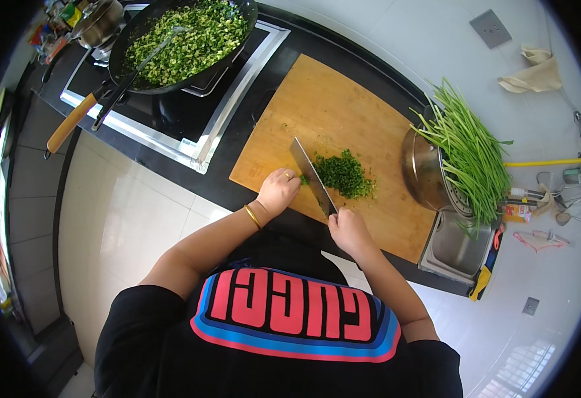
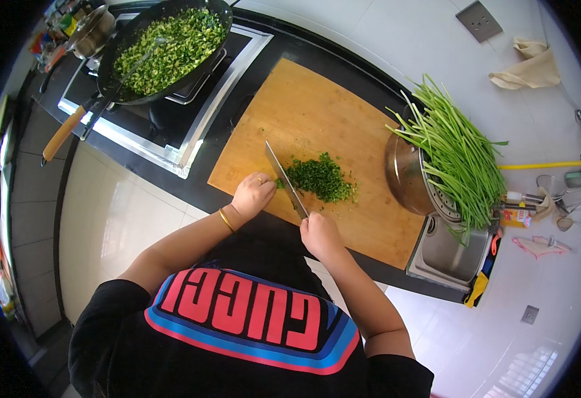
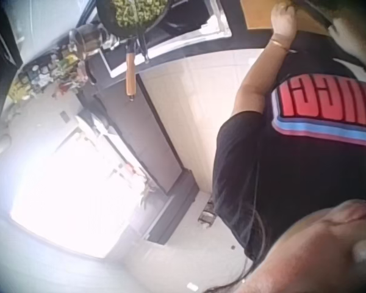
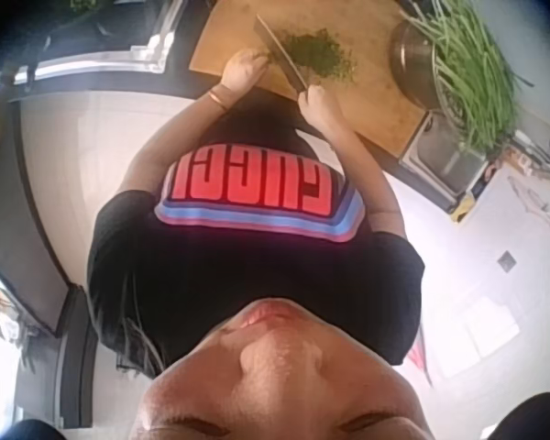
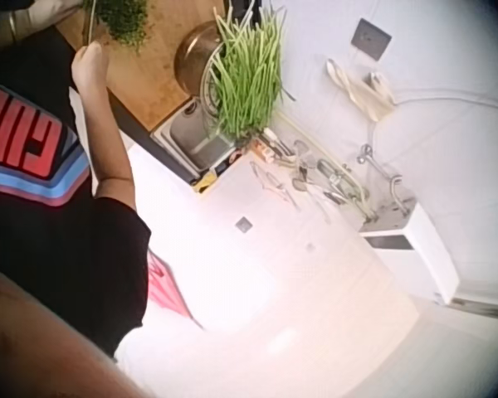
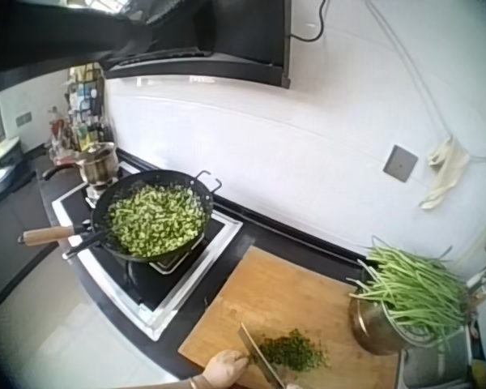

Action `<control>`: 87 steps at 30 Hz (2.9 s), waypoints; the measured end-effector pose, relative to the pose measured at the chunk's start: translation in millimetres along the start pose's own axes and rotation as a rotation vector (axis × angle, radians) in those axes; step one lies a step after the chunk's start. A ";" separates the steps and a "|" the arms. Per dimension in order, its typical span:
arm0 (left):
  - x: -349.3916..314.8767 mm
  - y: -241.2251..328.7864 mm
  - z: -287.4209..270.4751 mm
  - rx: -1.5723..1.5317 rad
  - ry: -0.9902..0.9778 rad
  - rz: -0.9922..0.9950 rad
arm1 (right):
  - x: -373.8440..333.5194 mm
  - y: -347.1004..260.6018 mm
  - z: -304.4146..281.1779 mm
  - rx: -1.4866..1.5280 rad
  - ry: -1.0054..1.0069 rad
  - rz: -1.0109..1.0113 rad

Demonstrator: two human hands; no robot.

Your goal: The person chops green onions on a wooden cutting board using a cleaver. After chopping, they transfer the green onions into a wok containing other chopped vegetables and stir the contents with a spatula.

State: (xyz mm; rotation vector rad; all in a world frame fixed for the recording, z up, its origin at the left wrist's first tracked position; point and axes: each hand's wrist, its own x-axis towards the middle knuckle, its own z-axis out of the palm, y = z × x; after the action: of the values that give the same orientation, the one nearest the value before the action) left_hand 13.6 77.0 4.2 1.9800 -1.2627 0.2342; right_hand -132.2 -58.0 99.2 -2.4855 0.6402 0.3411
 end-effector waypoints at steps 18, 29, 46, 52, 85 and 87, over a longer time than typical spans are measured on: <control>1.5 0.6 -3.4 -0.076 0.019 -0.053 | 4.9 -13.4 2.3 0.026 0.068 0.020; 0.8 2.3 -3.2 -0.054 -0.033 -0.037 | 21.3 -29.9 27.7 -0.036 0.072 0.093; 4.1 -5.7 -11.5 -0.112 -0.060 -0.107 | -4.6 -6.0 9.8 0.016 0.030 0.011; 4.3 -3.9 -6.9 -0.136 -0.051 -0.153 | 5.8 -15.1 28.9 -0.041 0.038 0.021; 1.6 -3.4 -11.8 -0.051 0.014 -0.142 | 4.2 -12.4 15.9 0.042 0.076 0.014; 1.8 -2.0 -11.9 -0.043 -0.003 -0.144 | 3.8 -12.3 15.6 0.008 0.028 0.026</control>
State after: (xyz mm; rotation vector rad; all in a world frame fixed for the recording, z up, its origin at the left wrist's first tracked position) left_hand 18.9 84.3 12.4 2.0243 -1.1124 0.1322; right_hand -124.3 -41.5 90.5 -2.4798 0.6840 0.3137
